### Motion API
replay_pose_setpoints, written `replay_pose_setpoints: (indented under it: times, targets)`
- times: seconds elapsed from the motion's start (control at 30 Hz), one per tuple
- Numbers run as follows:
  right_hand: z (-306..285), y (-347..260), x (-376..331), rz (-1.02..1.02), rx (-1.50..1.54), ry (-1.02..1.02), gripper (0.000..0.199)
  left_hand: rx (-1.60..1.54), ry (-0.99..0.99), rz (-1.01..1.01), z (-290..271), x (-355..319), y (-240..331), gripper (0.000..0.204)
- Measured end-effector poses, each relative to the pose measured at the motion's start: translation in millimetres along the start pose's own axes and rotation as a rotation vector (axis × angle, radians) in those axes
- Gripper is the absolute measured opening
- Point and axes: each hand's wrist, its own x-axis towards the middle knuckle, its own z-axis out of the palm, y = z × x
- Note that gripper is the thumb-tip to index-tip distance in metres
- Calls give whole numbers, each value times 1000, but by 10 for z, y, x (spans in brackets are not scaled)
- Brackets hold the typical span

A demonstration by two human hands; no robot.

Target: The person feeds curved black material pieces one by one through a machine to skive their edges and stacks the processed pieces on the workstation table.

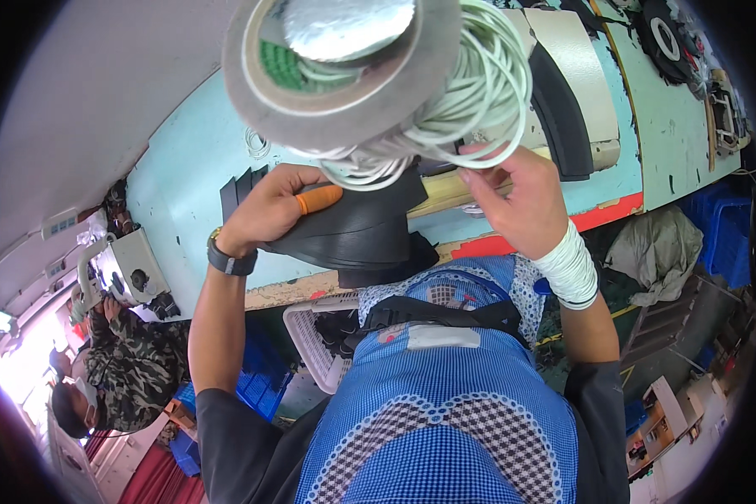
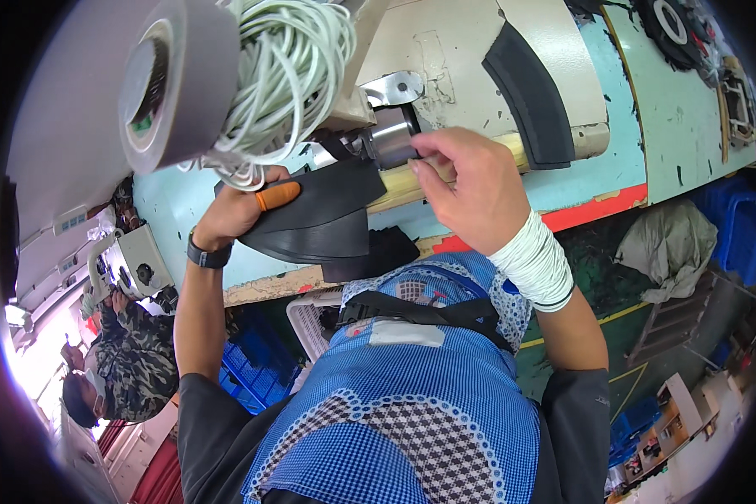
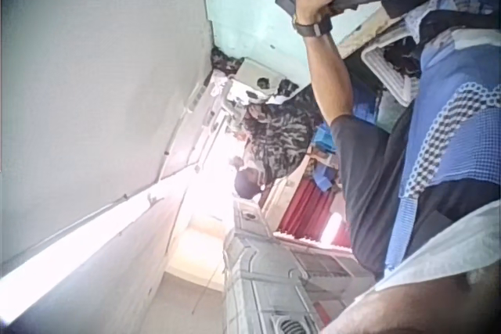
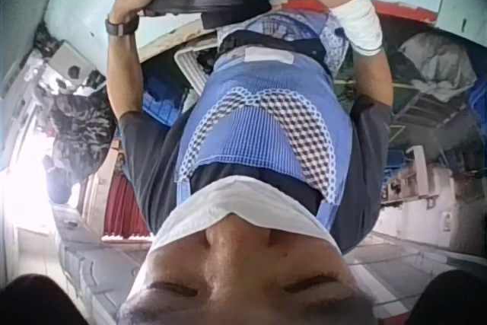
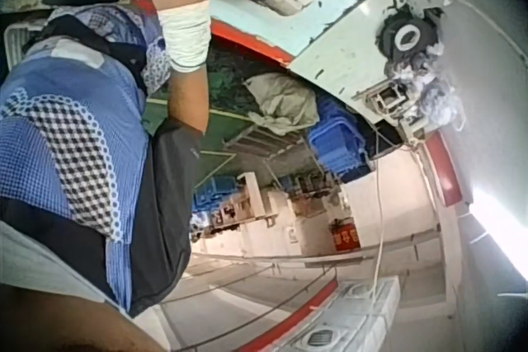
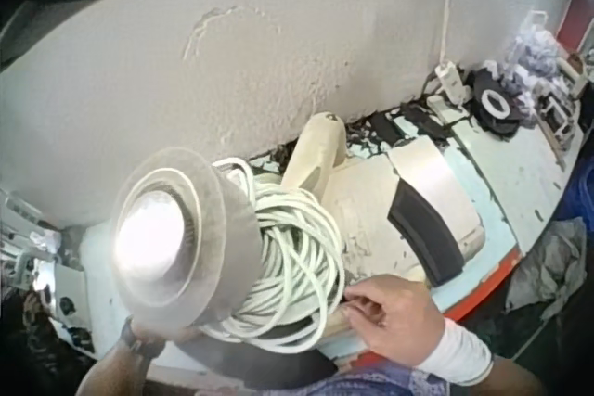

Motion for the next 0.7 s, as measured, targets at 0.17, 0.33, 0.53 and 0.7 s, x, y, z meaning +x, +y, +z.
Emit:
replay_pose_setpoints:
  times: [0.17,0.33,0.53,0.7]
  targets:
    - [-12,51,241,-210,-308,145,24,200,63,261,80,280,-125,29]
    - [-719,-387,122,-197,-259,288,10,102,43,241,0,172,-567,20]
    - [-739,25,205,-362,-575,216,23,-42,126,16,-117,62,-533,25]
    - [-172,122,317,-237,-282,35,19,-41,60,21,136,290,-311,28]
